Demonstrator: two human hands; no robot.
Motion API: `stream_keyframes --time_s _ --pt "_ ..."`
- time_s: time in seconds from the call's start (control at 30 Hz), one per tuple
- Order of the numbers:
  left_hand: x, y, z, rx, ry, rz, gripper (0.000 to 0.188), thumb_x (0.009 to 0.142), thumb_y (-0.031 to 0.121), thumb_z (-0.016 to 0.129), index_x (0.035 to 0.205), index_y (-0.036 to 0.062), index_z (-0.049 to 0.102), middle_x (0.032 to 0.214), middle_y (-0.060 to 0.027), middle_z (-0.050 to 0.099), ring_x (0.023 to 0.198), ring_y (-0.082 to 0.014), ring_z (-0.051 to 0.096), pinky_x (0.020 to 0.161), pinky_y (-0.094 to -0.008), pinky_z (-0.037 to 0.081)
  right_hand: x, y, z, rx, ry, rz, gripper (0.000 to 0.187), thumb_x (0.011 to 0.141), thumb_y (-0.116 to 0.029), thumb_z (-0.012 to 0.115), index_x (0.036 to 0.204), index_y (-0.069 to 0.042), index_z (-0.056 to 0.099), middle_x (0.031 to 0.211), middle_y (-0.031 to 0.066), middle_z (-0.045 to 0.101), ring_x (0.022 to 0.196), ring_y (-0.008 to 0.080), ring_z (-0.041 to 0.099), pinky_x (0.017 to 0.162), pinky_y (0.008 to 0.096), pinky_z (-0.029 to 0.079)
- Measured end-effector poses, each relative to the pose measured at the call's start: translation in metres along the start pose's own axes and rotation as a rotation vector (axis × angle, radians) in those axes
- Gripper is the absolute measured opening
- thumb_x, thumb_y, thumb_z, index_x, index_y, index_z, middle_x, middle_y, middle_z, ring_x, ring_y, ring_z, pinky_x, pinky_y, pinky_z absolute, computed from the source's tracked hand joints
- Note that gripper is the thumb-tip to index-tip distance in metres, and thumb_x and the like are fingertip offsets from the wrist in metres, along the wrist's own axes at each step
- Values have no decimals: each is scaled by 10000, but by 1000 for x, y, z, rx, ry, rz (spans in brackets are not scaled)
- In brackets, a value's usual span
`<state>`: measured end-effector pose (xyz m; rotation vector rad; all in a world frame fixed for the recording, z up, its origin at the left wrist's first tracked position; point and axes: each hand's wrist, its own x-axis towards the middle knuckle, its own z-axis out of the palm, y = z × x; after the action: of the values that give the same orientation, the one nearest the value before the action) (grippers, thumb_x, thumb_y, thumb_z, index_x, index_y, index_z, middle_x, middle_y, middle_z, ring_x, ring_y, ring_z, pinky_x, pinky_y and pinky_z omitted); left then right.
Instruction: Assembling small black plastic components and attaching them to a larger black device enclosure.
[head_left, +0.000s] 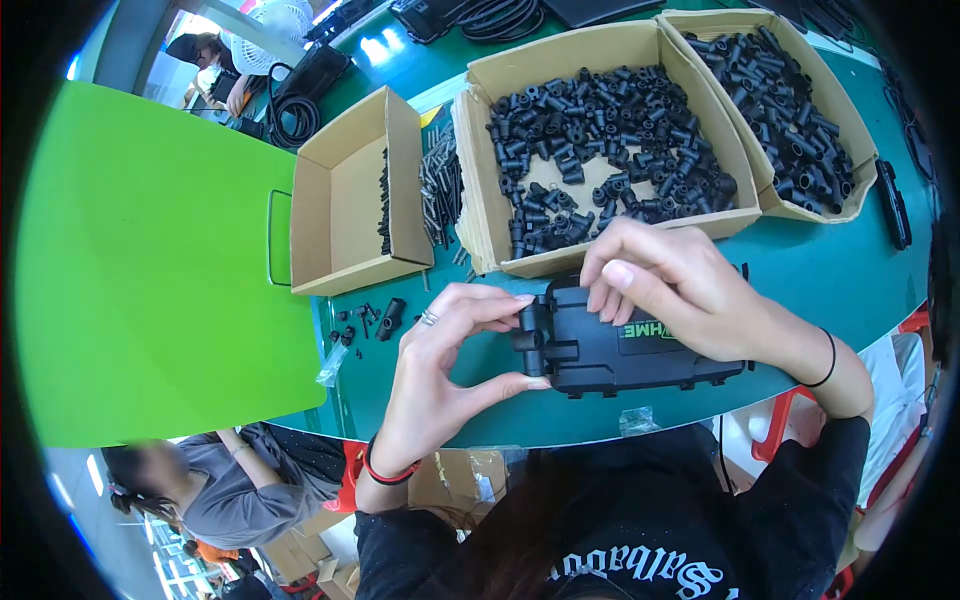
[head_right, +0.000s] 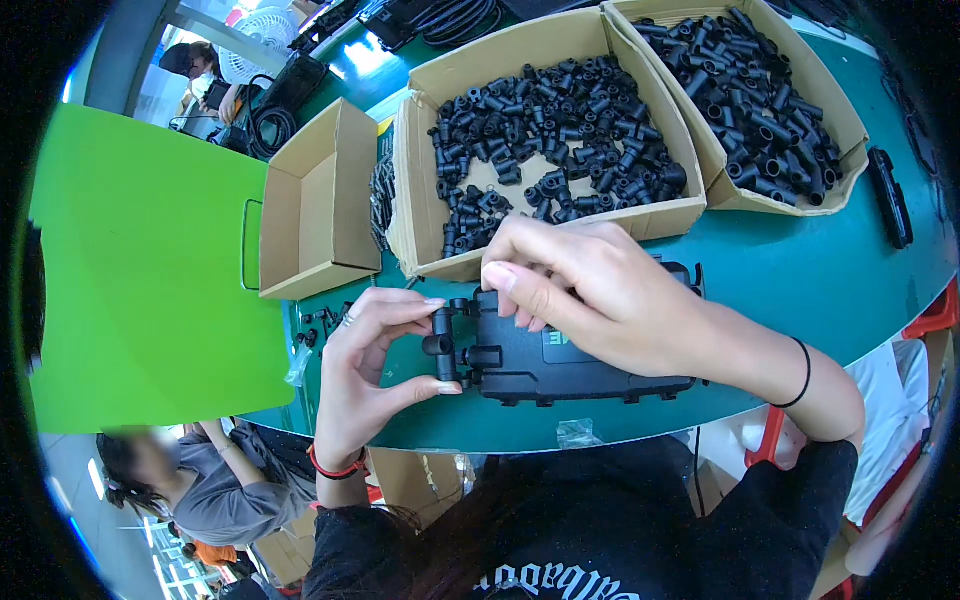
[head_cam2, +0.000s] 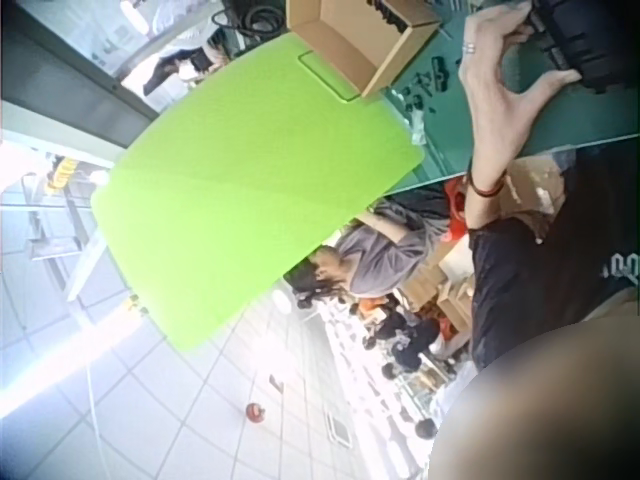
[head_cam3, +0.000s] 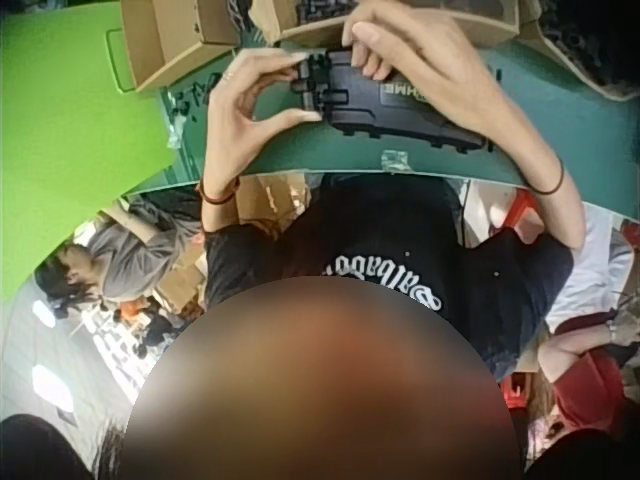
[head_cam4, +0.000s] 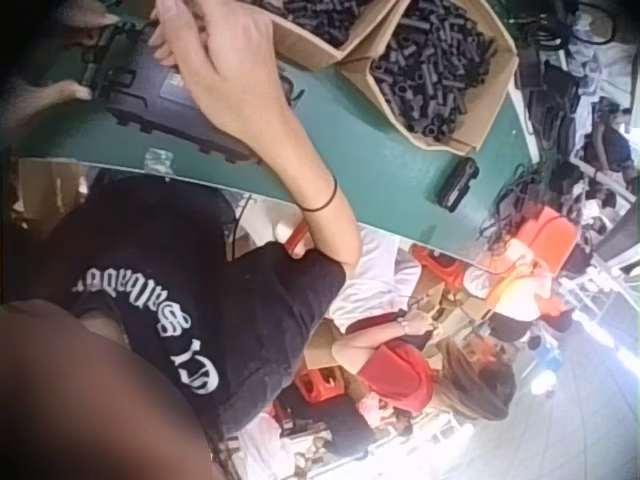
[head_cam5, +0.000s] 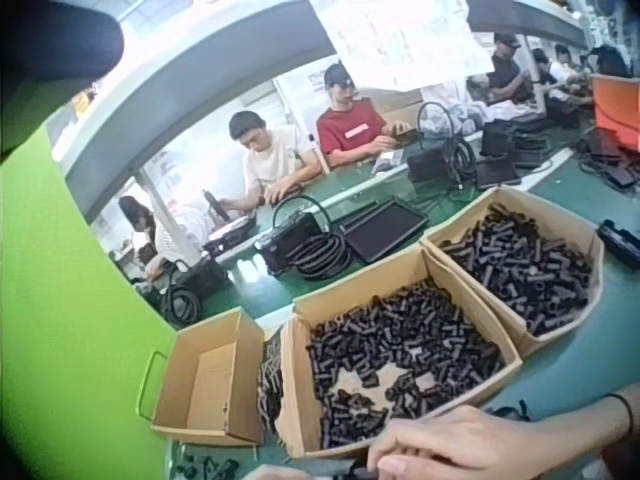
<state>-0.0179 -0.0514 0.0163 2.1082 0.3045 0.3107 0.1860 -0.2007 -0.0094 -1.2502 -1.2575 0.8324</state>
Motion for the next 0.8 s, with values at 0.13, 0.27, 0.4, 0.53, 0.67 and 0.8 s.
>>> stream_keyframes --time_s 0.13,0.27,0.4,0.53,0.67,0.8 --pt "0 9 0 181 -3 46 558 651 67 860 1155 3 631 1100 -119 610 962 -221 632 848 -319 538 -2 6 7 -153 -52 -77 227 1013 -195 475 921 1 544 704 100 583 648 219 616 590 337 482" --pt "5 12 -4 224 -46 44 534 649 91 861 1121 -13 636 1087 -125 618 954 -252 647 838 -326 539 -1 10 7 -121 -72 -50 232 1001 -188 494 875 1 538 682 113 547 641 258 588 586 361 456" --pt "12 11 -12 329 -142 102 522 646 117 867 1089 -35 638 1097 -141 625 962 -260 656 842 -330 543 -1 10 6 -163 -82 -64 229 995 -184 504 867 2 541 672 113 534 634 261 577 584 365 448" --pt "12 8 -9 213 -141 62 528 656 133 866 1099 -38 636 1078 -149 640 954 -260 663 841 -328 545 -1 11 6 -179 -84 -63 231 990 -183 516 861 7 544 676 123 533 631 273 570 584 375 447" --pt "9 12 -6 268 -132 58 531 680 140 856 1125 -35 623 1033 -150 655 923 -263 677 826 -329 546 0 12 7 -198 -84 -73 240 989 -189 520 855 9 547 680 133 535 637 287 571 590 385 448" --pt "4 21 -2 279 -144 -26 527 734 125 825 1173 -31 576 1005 -157 651 886 -265 682 810 -328 549 0 9 6 -208 -88 -63 246 989 -194 519 853 9 547 679 133 536 646 290 577 592 391 447"
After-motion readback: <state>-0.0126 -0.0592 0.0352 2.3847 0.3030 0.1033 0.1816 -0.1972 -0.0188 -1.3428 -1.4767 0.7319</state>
